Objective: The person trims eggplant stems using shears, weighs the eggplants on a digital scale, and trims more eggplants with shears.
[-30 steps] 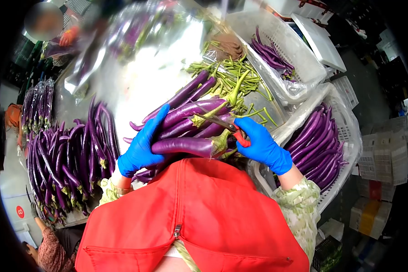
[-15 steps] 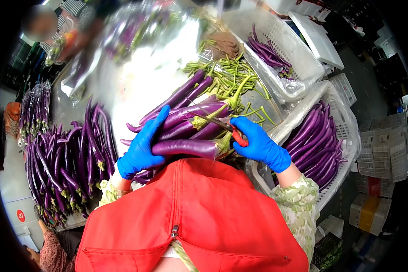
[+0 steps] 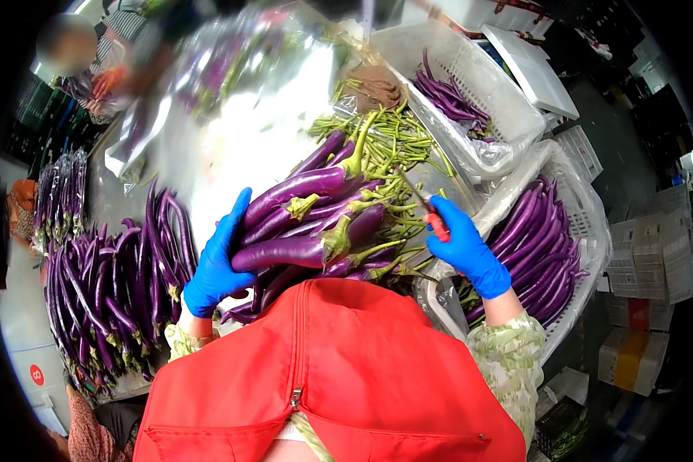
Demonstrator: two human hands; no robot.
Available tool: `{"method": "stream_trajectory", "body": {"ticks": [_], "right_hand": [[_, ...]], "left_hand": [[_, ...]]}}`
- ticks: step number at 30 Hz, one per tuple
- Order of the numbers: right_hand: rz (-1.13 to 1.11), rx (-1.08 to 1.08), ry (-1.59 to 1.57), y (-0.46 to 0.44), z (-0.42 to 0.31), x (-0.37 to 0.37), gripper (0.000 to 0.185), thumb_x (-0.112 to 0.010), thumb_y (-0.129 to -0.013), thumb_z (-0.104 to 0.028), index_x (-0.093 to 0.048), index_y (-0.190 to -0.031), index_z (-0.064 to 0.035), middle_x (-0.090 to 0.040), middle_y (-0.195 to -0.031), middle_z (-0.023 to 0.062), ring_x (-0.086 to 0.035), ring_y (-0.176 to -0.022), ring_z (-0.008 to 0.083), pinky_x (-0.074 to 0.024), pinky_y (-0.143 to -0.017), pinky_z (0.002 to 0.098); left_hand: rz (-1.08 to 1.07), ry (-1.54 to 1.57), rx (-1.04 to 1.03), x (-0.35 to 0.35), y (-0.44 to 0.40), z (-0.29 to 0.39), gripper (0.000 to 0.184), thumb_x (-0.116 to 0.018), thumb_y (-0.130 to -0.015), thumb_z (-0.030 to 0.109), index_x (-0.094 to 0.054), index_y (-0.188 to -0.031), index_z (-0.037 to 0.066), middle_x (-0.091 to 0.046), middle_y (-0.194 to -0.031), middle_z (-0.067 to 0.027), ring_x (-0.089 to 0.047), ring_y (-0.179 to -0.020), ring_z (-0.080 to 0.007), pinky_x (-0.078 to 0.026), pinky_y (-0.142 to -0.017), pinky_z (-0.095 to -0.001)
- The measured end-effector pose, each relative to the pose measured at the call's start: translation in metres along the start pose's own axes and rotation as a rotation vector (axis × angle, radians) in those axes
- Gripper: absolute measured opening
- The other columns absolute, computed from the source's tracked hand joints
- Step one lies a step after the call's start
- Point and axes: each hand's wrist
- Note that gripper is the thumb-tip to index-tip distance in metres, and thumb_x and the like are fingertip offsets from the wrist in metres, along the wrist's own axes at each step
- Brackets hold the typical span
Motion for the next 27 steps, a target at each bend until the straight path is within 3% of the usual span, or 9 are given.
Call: {"method": "stream_trajectory", "body": {"ticks": [3, 7, 13, 19, 22, 25, 27], "right_hand": [[-0.057, -0.025, 0.025, -0.003, 0.0, -0.006, 0.055, -0.059, -0.072, -0.002, -0.043, -0.125, 0.0016, -0.054, -0.112, 0.0112, -0.054, -0.102, 0.015, -0.042, -0.087, 0.0269], [-0.087, 0.048, 0.19, -0.013, -0.012, -0.005, 0.055, -0.06, -0.072, -0.003, -0.044, -0.124, 0.0011, -0.054, -0.111, 0.0146, -0.055, -0.103, 0.0224, -0.042, -0.089, 0.0299], [-0.119, 0.078, 0.267, -0.015, -0.013, -0.006, 0.055, -0.059, -0.071, -0.004, -0.045, -0.124, 0.0004, -0.053, -0.112, 0.0154, -0.054, -0.104, 0.0254, -0.042, -0.09, 0.0317], [-0.146, 0.02, 0.123, -0.018, -0.013, -0.009, 0.052, -0.06, -0.072, -0.006, -0.047, -0.122, 0.0011, -0.055, -0.109, 0.0159, -0.056, -0.101, 0.0261, -0.0426, -0.089, 0.0315], [-0.093, 0.014, 0.283, -0.018, -0.014, -0.012, 0.049, -0.059, -0.073, -0.006, -0.048, -0.121, 0.0017, -0.057, -0.107, 0.0154, -0.057, -0.099, 0.0255, -0.0433, -0.087, 0.031], [-0.011, 0.185, 0.344, -0.015, -0.018, -0.017, 0.048, -0.057, -0.075, -0.004, -0.047, -0.121, 0.003, -0.058, -0.108, 0.0146, -0.057, -0.097, 0.0229, -0.0438, -0.084, 0.0296], [0.027, 0.124, 0.22, -0.016, 0.013, -0.016, 0.05, -0.055, -0.076, -0.001, -0.044, -0.125, 0.0033, -0.056, -0.11, 0.0126, -0.056, -0.094, 0.0188, -0.0436, -0.078, 0.0268]], "left_hand": [[-0.033, -0.067, -0.003, 0.0, -0.001, 0.007, 0.096, -0.065, -0.054, 0.002, -0.027, -0.142, 0.012, -0.042, -0.132, -0.0175, -0.045, -0.119, -0.0331, -0.037, -0.1, -0.0376], [-0.064, -0.135, -0.069, -0.001, 0.0, 0.012, 0.094, -0.072, -0.058, 0.007, -0.028, -0.141, 0.011, -0.047, -0.128, -0.0185, -0.049, -0.113, -0.0344, -0.04, -0.095, -0.0384], [-0.066, -0.18, -0.102, -0.002, 0.001, 0.011, 0.094, -0.071, -0.058, 0.006, -0.029, -0.141, 0.011, -0.047, -0.128, -0.0186, -0.05, -0.111, -0.036, -0.041, -0.094, -0.0388], [-0.064, -0.2, -0.137, 0.0, 0.001, 0.011, 0.093, -0.07, -0.058, 0.006, -0.028, -0.141, 0.01, -0.048, -0.125, -0.0201, -0.051, -0.108, -0.0366, -0.042, -0.092, -0.0385], [-0.079, -0.182, -0.119, 0.002, 0.0, 0.012, 0.092, -0.07, -0.059, 0.007, -0.027, -0.141, 0.008, -0.047, -0.126, -0.0198, -0.051, -0.11, -0.0348, -0.04, -0.095, -0.0391], [-0.051, -0.081, -0.288, 0.006, -0.004, -0.009, 0.093, -0.072, -0.063, 0.013, -0.024, -0.141, 0.004, -0.049, -0.124, -0.0194, -0.051, -0.107, -0.0322, -0.037, -0.096, -0.0407], [-0.048, -0.125, -0.209, 0.014, 0.003, -0.007, 0.091, -0.071, -0.068, 0.021, -0.019, -0.143, 0.006, -0.044, -0.129, -0.02, -0.046, -0.114, -0.0332, -0.034, -0.099, -0.0404]]}}
Point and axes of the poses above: each hand's wrist, its own y-axis away from the middle knuckle, its own x-axis out of the back of the hand, z = x × y
